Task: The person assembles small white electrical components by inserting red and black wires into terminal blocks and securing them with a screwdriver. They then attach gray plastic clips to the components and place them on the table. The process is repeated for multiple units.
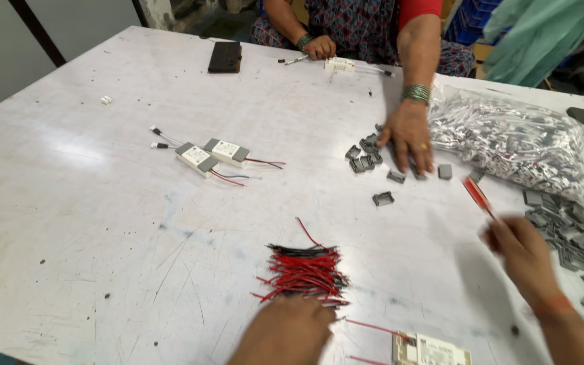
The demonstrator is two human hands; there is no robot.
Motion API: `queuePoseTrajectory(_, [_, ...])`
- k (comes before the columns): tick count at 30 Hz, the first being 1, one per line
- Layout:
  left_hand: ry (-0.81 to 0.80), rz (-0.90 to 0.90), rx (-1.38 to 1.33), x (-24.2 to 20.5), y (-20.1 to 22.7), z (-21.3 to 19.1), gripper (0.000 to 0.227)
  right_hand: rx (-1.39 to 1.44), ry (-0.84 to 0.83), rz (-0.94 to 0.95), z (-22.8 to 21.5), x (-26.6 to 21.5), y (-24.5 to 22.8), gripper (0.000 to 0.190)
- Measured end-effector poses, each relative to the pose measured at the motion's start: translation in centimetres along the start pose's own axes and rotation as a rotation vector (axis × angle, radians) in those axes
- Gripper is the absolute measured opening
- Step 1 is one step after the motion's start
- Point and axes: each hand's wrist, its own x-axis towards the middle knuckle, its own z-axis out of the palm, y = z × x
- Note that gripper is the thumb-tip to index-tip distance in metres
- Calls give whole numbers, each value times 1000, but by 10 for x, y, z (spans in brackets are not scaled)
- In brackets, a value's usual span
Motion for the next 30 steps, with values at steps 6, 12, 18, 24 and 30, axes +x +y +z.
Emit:
queuePoseTrajectory(6, [138, -239, 68, -3, -8, -29, 17, 662, 279, 355, -62, -148, 43, 16])
queuePoseTrajectory(12, [186, -218, 86, 11, -5, -7, 16, 218, 135, 294, -49, -228, 40, 32])
queuePoseTrajectory(18, [247, -157, 67, 18, 2, 25, 16, 173, 303, 251, -20, -263, -45, 79])
queuePoseTrajectory(24, [314, -140, 141, 23, -10, 39, 8, 78, 295, 308, -26, -269, -122, 106])
queuePoseTrajectory(30, [263, -146, 179, 22, 3, 27, 8, 70, 217, 270, -29, -254, -146, 96])
